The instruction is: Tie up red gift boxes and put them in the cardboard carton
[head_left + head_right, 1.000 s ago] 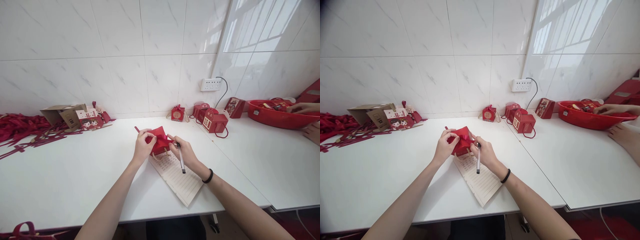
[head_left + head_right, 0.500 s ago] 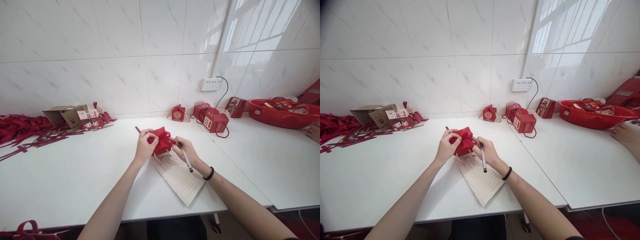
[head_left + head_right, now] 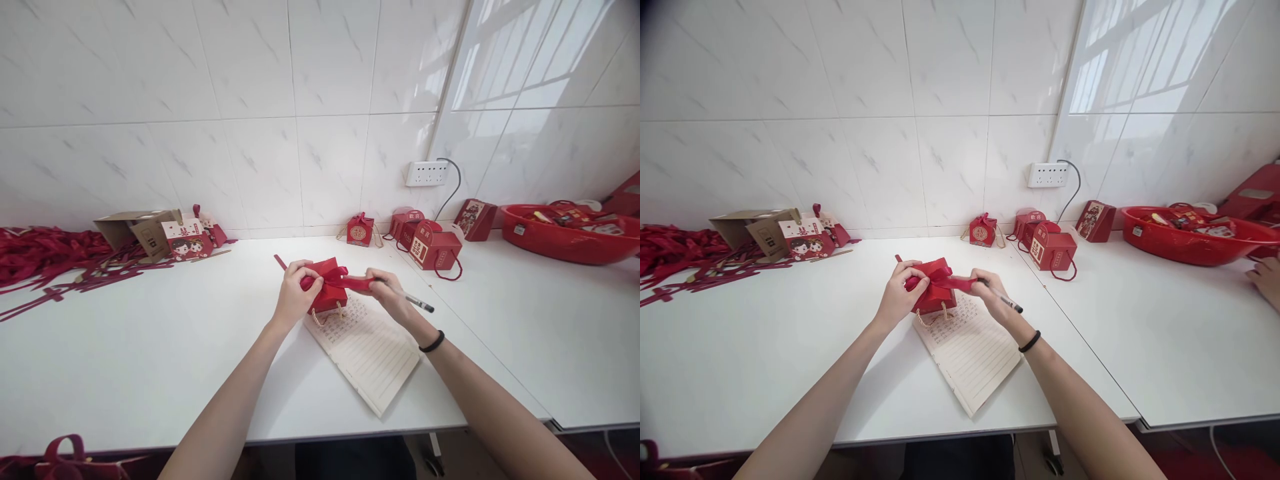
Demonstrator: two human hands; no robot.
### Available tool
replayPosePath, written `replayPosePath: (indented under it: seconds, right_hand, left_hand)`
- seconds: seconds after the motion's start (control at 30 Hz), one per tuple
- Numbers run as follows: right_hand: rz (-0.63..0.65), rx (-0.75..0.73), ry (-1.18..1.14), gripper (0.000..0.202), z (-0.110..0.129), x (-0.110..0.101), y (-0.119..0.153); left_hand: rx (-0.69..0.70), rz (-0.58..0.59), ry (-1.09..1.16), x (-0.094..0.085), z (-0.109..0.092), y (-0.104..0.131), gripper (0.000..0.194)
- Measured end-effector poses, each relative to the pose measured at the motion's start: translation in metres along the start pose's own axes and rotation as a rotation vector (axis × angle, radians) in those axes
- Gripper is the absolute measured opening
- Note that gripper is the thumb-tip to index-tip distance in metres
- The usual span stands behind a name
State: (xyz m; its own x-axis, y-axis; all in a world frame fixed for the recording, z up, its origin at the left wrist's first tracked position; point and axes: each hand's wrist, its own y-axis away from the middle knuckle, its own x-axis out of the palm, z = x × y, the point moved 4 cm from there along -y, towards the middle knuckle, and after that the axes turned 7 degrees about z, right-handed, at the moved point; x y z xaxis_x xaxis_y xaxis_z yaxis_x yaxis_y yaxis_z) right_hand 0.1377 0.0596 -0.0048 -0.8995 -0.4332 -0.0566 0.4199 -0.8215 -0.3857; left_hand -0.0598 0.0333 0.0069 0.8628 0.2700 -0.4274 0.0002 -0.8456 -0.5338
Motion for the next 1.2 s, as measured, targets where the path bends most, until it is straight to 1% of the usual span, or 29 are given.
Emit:
replayPosePath:
  seconds: [0.07,0.13,0.17,0.23,0.3,0.33,0.43,0.53,0.6,0.77,0.93,1.03,1.1,1.17,1.2]
  right_hand:
    - [-0.072,-0.108,0.015,0.031,0.006,-0.006,0.0]
    - [-0.112,-0.227,0.158,0.034,0.012,-0.007,0.001]
    - [-0.087,-0.276,0.253,0.04,0.013,-0.004,0.002]
    - [0.043,-0.347,0.419,0.051,0.012,0.008,0.003]
    - [0.178,-0.4,0.506,0.056,0.008,0.019,0.004]
    - [0.218,-0.417,0.528,0.055,0.005,0.024,0.005]
    - [0.245,-0.438,0.57,0.051,0.0,0.029,0.005]
    - [0.21,-0.454,0.569,0.048,-0.001,0.029,0.006]
    - [0.163,-0.445,0.525,0.046,0.0,0.029,0.007]
    - [-0.03,-0.342,0.343,0.035,0.0,0.033,0.004]
    - [-0.183,-0.263,0.326,0.033,0.0,0.034,-0.001]
    - [-0.223,-0.224,0.313,0.034,0.0,0.028,-0.003]
    - [-0.238,-0.215,0.311,0.034,0.0,0.024,-0.003]
    - [-0.253,-0.214,0.322,0.035,0.001,0.021,-0.003]
    - [-0.26,-0.212,0.329,0.035,0.001,0.02,-0.003]
  left_hand:
    - [-0.005,0.029,0.011,0.001,-0.001,0.001,0.008]
    - [0.008,0.07,0.01,0.003,-0.003,0.003,0.008]
    - [0.027,0.095,0.0,0.005,-0.005,0.004,0.008]
    - [0.078,0.142,-0.033,0.007,-0.009,0.007,0.006]
    - [0.12,0.184,-0.057,0.008,-0.011,0.009,0.006]
    - [0.132,0.198,-0.061,0.008,-0.012,0.009,0.008]
    - [0.141,0.206,-0.045,0.007,-0.012,0.009,0.012]
    - [0.146,0.159,-0.024,0.005,-0.012,0.007,0.011]
    - [0.16,0.126,-0.013,0.004,-0.012,0.007,0.01]
    - [0.155,0.09,0.03,0.004,-0.011,0.007,0.012]
    - [0.112,0.138,0.121,0.007,-0.009,0.008,0.019]
    - [0.086,0.177,0.241,0.008,-0.007,0.008,0.035]
    - [0.029,0.19,0.297,0.006,-0.004,0.008,0.041]
    - [-0.056,0.231,0.256,0.003,-0.001,0.006,0.033]
    - [-0.099,0.275,0.214,0.002,0.0,0.006,0.028]
